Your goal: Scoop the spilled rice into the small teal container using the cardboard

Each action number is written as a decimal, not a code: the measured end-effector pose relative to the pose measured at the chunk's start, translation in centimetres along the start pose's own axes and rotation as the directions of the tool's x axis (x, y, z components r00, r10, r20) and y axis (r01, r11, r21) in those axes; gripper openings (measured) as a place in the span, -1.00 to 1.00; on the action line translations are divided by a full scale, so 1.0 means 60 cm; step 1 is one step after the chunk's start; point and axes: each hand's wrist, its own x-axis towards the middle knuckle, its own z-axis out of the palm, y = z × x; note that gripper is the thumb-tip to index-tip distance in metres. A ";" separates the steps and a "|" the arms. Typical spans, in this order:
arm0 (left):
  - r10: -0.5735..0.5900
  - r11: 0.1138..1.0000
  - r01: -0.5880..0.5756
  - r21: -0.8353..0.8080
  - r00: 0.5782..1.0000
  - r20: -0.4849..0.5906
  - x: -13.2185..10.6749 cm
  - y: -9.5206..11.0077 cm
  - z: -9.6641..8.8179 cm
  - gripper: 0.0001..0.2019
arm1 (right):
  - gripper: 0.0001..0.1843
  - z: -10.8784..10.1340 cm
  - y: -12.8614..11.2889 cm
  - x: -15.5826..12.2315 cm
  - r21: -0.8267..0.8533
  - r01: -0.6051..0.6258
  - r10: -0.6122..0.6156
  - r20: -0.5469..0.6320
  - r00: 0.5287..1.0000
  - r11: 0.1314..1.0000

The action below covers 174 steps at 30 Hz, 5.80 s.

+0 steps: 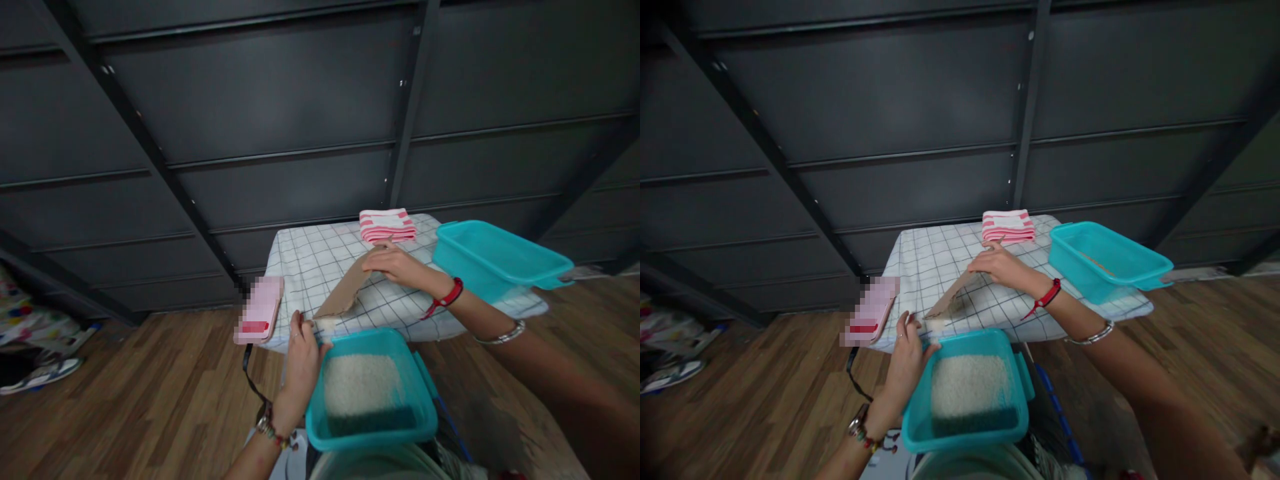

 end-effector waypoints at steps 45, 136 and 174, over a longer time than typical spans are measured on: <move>0.003 0.999 -0.004 0.050 1.000 0.028 -0.003 0.000 -0.002 -0.61 | -0.66 -0.116 -0.224 -0.082 -0.370 -0.009 -0.009 -0.048 0.999 0.929; -0.152 0.946 0.137 0.293 0.988 0.030 0.002 -0.001 -0.017 -0.01 | -0.56 -0.076 -0.126 -0.065 -0.221 -0.019 0.018 -0.004 1.000 0.975; -0.160 0.923 0.124 0.364 0.985 0.069 0.006 0.003 -0.022 -0.12 | -0.66 -0.119 -0.201 -0.118 -0.425 -0.114 0.066 -0.126 0.990 0.898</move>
